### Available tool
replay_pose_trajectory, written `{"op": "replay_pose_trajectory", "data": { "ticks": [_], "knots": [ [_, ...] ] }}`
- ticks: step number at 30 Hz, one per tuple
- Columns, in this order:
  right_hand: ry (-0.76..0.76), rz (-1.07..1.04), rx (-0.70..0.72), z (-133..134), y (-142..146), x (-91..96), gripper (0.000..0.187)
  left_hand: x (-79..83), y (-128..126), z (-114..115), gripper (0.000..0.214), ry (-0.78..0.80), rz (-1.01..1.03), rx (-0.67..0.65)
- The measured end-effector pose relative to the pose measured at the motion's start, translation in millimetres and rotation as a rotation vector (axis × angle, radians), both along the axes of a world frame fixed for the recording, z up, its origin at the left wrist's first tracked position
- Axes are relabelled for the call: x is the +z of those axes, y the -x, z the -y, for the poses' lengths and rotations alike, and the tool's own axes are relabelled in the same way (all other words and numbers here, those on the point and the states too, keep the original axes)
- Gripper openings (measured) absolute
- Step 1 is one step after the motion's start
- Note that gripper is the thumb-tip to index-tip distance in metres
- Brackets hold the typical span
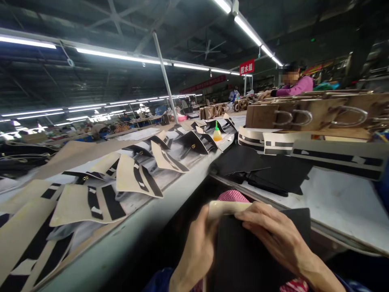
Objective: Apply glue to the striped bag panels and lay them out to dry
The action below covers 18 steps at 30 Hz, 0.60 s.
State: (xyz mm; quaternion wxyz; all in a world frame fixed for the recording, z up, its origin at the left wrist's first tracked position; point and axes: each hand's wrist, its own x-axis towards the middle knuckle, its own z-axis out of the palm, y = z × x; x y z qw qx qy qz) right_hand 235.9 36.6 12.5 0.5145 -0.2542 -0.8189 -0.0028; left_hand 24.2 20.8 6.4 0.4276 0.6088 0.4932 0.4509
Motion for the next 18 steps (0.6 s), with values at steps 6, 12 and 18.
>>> {"op": "replay_pose_trajectory", "data": {
  "ticks": [6,12,18],
  "knots": [
    [-0.078,0.018,0.005,14.9,7.8,26.6,0.019,19.3,2.4,29.3,0.050,0.019,0.021,0.041],
    [-0.159,0.070,-0.092,22.6,12.0,21.6,0.021,13.7,7.1,41.9,0.051,-0.026,0.019,0.062],
    [-0.103,0.162,-0.120,21.3,8.3,7.3,0.042,20.6,5.1,51.8,0.049,-0.036,0.007,0.072]
  ]
}}
